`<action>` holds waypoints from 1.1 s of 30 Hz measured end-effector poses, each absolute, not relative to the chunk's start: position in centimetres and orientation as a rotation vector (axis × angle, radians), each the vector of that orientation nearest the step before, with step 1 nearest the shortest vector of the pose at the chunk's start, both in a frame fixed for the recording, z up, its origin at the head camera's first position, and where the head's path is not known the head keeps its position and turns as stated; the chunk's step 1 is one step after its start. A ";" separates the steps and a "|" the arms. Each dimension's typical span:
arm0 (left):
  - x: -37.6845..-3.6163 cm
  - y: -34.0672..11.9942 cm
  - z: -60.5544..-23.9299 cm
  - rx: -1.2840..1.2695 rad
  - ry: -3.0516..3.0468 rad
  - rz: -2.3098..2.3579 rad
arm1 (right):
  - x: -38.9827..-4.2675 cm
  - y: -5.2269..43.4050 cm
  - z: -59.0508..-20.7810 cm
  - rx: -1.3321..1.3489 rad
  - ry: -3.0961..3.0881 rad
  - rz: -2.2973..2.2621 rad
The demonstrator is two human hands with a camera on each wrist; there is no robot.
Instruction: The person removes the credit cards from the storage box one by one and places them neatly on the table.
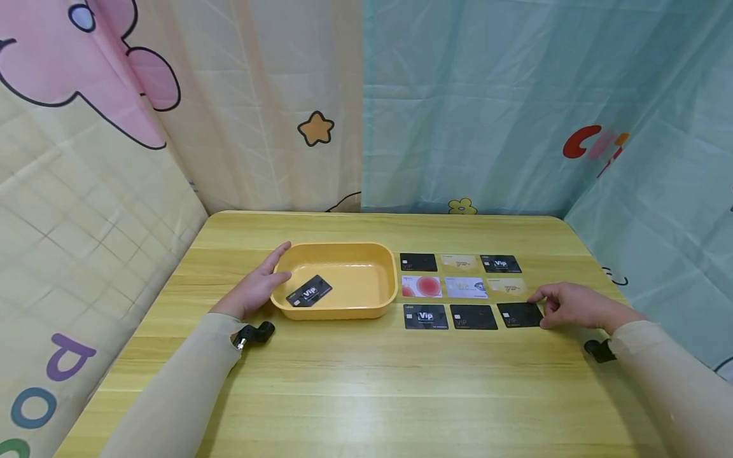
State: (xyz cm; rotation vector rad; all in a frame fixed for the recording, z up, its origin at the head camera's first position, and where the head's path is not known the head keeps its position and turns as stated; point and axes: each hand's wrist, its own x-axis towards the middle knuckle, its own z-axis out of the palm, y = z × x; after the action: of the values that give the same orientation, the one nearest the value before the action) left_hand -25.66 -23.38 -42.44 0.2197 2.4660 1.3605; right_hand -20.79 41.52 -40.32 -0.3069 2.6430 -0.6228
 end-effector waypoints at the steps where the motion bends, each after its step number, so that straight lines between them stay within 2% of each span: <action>1: -25.7 -23.4 -42.4 0.220 2.465 1.362 | -20.8 41.5 -40.3 -0.306 2.642 -0.623; 33: -25.6 -23.3 -42.5 0.219 2.438 1.393 | -21.4 41.6 -39.3 -0.365 2.735 -0.596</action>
State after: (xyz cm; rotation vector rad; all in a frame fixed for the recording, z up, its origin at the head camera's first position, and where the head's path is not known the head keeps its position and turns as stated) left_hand -25.64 -23.33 -42.53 0.2190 2.4384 1.3935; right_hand -21.39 41.58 -39.30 -0.3648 2.7349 -0.5960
